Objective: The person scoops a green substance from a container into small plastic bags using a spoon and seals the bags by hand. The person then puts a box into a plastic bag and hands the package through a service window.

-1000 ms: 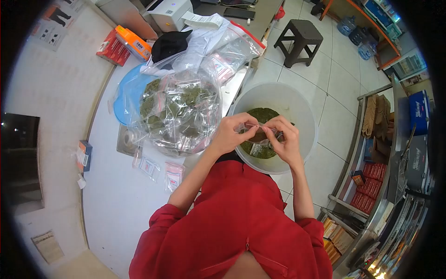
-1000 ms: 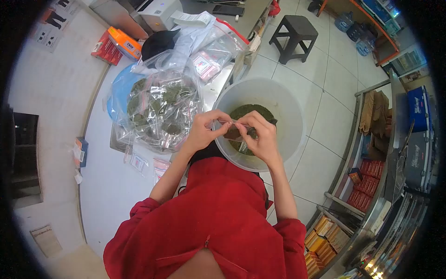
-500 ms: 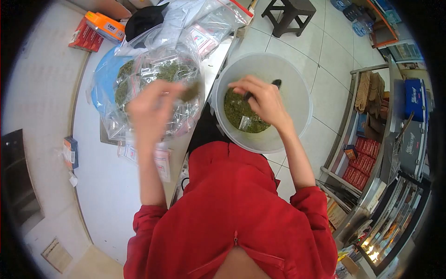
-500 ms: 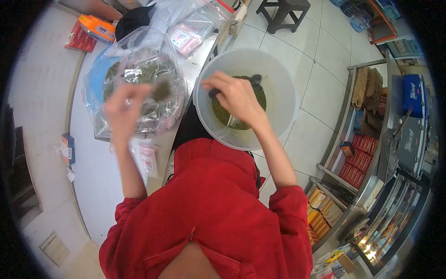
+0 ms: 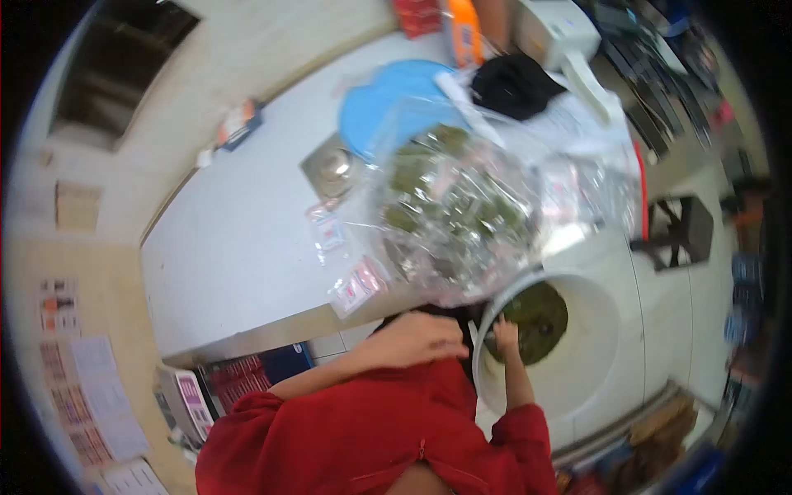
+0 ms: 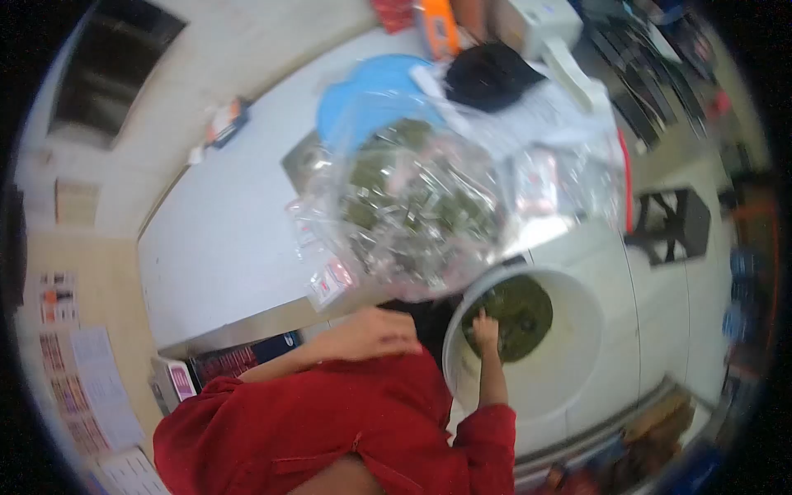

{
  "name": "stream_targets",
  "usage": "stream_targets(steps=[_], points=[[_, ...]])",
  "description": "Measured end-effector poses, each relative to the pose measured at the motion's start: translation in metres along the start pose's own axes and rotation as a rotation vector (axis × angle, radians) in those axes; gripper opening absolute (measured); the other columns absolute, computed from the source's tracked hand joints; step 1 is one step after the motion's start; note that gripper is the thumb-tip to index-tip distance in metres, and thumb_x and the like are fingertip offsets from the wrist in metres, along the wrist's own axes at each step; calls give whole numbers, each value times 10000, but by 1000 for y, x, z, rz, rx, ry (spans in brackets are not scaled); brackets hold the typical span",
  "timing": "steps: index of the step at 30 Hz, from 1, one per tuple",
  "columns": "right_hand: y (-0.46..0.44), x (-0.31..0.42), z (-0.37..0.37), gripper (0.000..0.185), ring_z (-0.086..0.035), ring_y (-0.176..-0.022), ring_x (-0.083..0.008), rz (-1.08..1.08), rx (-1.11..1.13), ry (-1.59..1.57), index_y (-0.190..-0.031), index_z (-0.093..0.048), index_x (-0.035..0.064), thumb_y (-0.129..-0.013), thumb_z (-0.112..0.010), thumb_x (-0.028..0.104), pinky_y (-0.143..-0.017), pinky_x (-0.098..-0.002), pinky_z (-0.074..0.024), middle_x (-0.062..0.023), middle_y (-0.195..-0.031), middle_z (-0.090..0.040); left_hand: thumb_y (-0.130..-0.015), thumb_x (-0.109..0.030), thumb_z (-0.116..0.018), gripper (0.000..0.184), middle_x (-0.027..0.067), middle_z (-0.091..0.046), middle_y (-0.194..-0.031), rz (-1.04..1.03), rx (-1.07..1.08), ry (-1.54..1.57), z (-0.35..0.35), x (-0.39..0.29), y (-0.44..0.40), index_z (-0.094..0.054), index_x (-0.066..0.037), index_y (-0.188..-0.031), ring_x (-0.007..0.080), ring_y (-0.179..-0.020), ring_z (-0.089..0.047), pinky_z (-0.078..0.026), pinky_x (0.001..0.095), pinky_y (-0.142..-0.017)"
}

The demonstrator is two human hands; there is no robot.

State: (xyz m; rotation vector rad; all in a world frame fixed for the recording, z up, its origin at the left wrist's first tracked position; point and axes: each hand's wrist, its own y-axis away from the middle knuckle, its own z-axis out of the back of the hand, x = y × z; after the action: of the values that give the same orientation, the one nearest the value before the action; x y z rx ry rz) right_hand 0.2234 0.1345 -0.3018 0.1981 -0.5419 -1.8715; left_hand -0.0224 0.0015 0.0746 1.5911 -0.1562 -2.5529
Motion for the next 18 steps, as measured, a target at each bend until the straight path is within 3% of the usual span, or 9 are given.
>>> stream_targets(steps=[3,6,8,9,11,12,13,15,18], points=[[-4,-16,-20,192,-658,-640,-269,137,-72,8,-622,-631,49,-756,-518,128,-537,-391,-504,-160,-832,-653,-881,-312,-547,214,76,-625,-820,89,108,152,-10,2,5,-579,-109,-939,263,-755,-610,-466,384,-651],[-5,-28,-8,144,-652,-628,-292,49,19,13,-646,-632,26,-732,-533,87,-555,-388,-512,-168,-766,-648,-881,-318,-541,220,68,-632,-832,143,126,112,-13,19,4,-568,-117,-965,265,-760,-613,-463,384,-645],[8,-36,51,70,-651,-659,-315,-265,-116,-160,-681,-626,6,-693,-582,59,-566,-386,-505,-172,-724,-642,-900,-307,-522,253,71,-630,-875,153,171,101,-14,27,-2,-547,-88,-1024,244,-775,-604,-465,355,-692],[16,-43,69,70,-651,-659,-315,-265,-116,-144,-681,-626,6,-693,-582,59,-566,-386,-505,-172,-724,-642,-898,-302,-530,266,69,-632,-906,154,186,112,-20,35,-6,-535,-80,-1045,235,-773,-601,-462,352,-690],[35,-56,106,130,-643,-646,-275,-407,-381,-484,-794,-641,0,-678,-654,56,-622,-368,-513,-176,-789,-643,-879,-303,-566,307,64,-627,-933,161,111,227,-48,53,-16,-520,-73,-1077,212,-763,-592,-456,340,-685],[47,-55,157,156,-604,-598,-184,-381,-191,-758,-745,-576,18,-656,-703,15,-573,-294,-469,-111,-710,-621,-859,-304,-601,357,59,-622,-960,180,47,335,-66,60,-23,-505,-66,-1108,188,-753,-583,-451,327,-680],[61,-51,176,156,-604,-598,-184,-381,-196,-742,-745,-576,18,-656,-703,15,-573,-294,-469,-111,-710,-621,-859,-304,-601,357,59,-622,-960,167,38,341,-85,63,-31,-505,-66,-1108,188,-753,-583,-451,327,-680],[83,-38,206,270,-518,-576,-84,-318,-269,-1381,-703,-515,55,-625,-766,-6,-531,-233,-408,-21,-657,-560,-800,-312,-681,490,47,-607,-988,163,-191,687,-119,63,-51,-474,-64,-1169,143,-728,-549,-435,302,-653],[122,-1,248,327,-438,-563,-44,-313,-341,-1522,-733,-473,93,-647,-772,-8,-501,-207,-357,39,-670,-505,-759,-327,-723,547,51,-601,-967,132,-68,675,-138,64,-79,-482,-79,-1182,124,-762,-535,-429,280,-659]])
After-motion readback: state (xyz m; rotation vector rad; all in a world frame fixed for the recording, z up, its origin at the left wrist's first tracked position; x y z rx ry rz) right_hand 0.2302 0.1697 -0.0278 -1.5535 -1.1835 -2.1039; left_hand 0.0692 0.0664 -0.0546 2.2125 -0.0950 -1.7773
